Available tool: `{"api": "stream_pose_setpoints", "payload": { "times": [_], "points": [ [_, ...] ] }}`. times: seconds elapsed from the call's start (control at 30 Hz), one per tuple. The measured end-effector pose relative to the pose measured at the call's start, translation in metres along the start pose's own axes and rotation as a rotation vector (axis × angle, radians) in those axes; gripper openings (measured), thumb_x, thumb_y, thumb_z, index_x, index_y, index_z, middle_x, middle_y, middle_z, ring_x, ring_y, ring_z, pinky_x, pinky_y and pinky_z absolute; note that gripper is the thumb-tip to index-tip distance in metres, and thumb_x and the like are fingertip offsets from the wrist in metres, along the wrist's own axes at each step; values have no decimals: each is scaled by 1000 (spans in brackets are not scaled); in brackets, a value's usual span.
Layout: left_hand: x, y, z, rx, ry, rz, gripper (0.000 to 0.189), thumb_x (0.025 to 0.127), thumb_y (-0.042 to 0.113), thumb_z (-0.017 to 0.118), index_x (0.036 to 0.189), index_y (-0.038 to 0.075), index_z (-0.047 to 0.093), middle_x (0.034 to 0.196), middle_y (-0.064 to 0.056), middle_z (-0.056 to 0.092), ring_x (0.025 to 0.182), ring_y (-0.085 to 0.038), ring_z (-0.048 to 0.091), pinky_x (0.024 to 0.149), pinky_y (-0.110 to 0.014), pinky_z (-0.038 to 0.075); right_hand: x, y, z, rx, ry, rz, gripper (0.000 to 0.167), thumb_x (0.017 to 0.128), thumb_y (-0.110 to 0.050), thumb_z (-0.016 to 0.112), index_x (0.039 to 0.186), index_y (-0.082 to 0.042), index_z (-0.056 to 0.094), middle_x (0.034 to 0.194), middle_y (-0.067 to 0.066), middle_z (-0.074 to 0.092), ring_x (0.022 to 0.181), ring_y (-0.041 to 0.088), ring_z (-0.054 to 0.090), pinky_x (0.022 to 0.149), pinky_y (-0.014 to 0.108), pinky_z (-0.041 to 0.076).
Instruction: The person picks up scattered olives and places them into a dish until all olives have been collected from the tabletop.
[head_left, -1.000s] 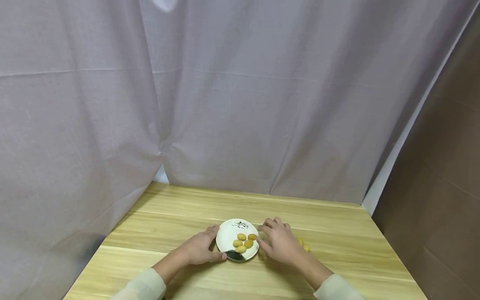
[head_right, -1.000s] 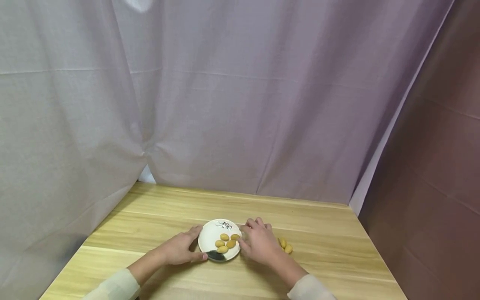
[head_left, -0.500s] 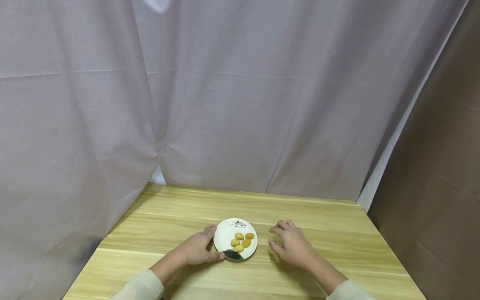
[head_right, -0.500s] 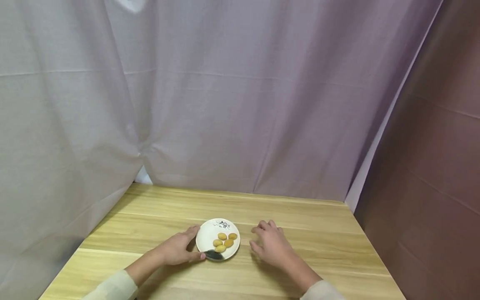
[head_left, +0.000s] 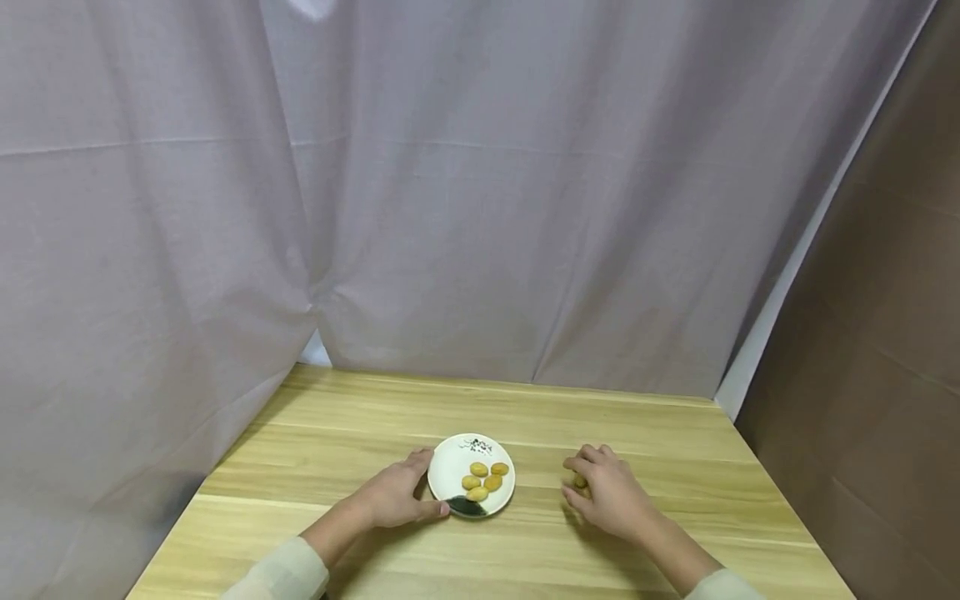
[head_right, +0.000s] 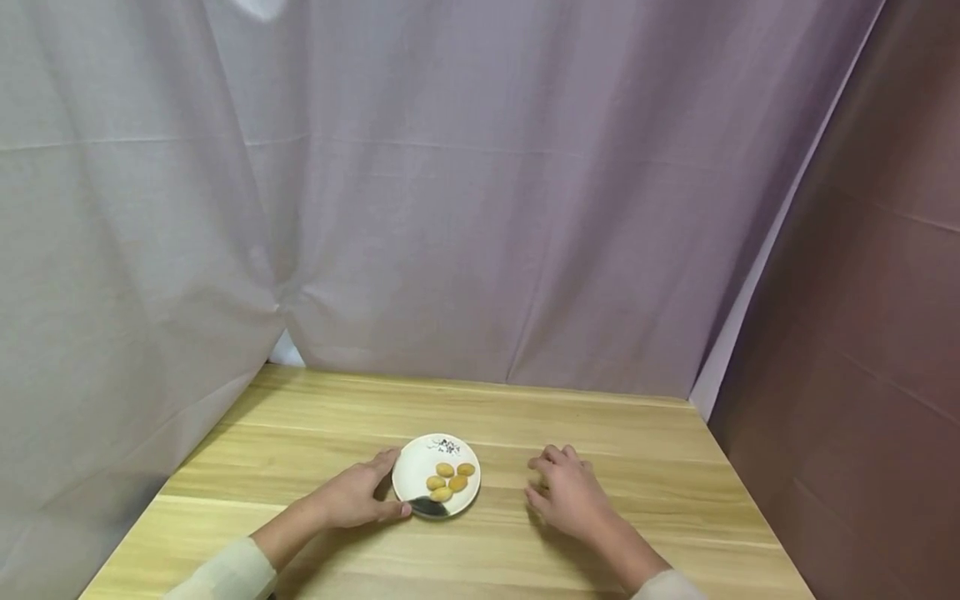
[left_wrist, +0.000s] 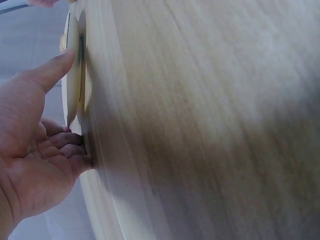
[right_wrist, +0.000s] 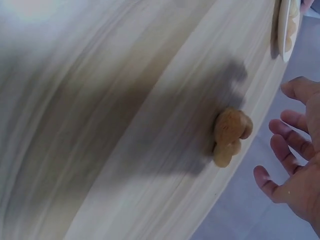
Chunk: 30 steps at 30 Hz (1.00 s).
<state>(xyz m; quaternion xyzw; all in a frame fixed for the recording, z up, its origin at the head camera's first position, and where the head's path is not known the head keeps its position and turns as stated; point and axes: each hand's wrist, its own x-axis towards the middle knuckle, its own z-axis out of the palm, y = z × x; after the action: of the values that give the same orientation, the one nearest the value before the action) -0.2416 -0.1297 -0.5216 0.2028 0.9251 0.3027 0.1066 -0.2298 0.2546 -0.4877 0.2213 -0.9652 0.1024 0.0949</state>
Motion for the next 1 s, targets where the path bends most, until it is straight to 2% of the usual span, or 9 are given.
{"api": "stream_pose_setpoints", "payload": {
  "times": [0.13, 0.33, 0.6, 0.83, 1.0],
  "points": [
    [1, -1, -1, 0, 0, -1, 116, 92, 57, 86, 170, -8, 30, 178, -29, 33, 165, -50, 35, 136, -66, 32, -4, 7, 0, 15, -11, 5, 36, 91, -22, 92, 122, -8, 80, 110, 2, 73, 93, 12, 53, 72, 31, 50],
    [0, -3, 0, 0, 0, -2, 116, 92, 57, 86, 170, -8, 30, 178, -29, 33, 165, -51, 35, 136, -66, 31, -8, 12, 2, 1, -27, 25, 34, 91, -23, 92, 120, -9, 80, 111, 3, 74, 98, 18, 59, 73, 44, 59],
    [-1, -2, -1, -5, 1, 0, 116, 92, 57, 86, 170, -8, 30, 178, -29, 32, 165, -51, 35, 136, -66, 31, -12, 20, 4, -17, -51, 44, 31, 90, -23, 93, 116, -12, 81, 108, -2, 71, 97, 15, 57, 75, 50, 60],
    [0, -1, -1, -18, -16, -2, 116, 93, 57, 86, 171, -8, 29, 179, -29, 31, 166, -50, 34, 136, -66, 30, -19, 25, 7, -39, -90, 64, 22, 89, -25, 94, 105, -18, 81, 102, -8, 67, 94, 11, 53, 75, 48, 57],
    [0, -1, 0, -12, -21, -14, 116, 93, 59, 85, 171, -6, 28, 179, -27, 31, 166, -49, 34, 136, -65, 30, -19, 25, 11, -44, -68, 66, 20, 87, -21, 95, 98, -20, 79, 95, -11, 64, 90, 10, 51, 74, 47, 56]
  ]
}}
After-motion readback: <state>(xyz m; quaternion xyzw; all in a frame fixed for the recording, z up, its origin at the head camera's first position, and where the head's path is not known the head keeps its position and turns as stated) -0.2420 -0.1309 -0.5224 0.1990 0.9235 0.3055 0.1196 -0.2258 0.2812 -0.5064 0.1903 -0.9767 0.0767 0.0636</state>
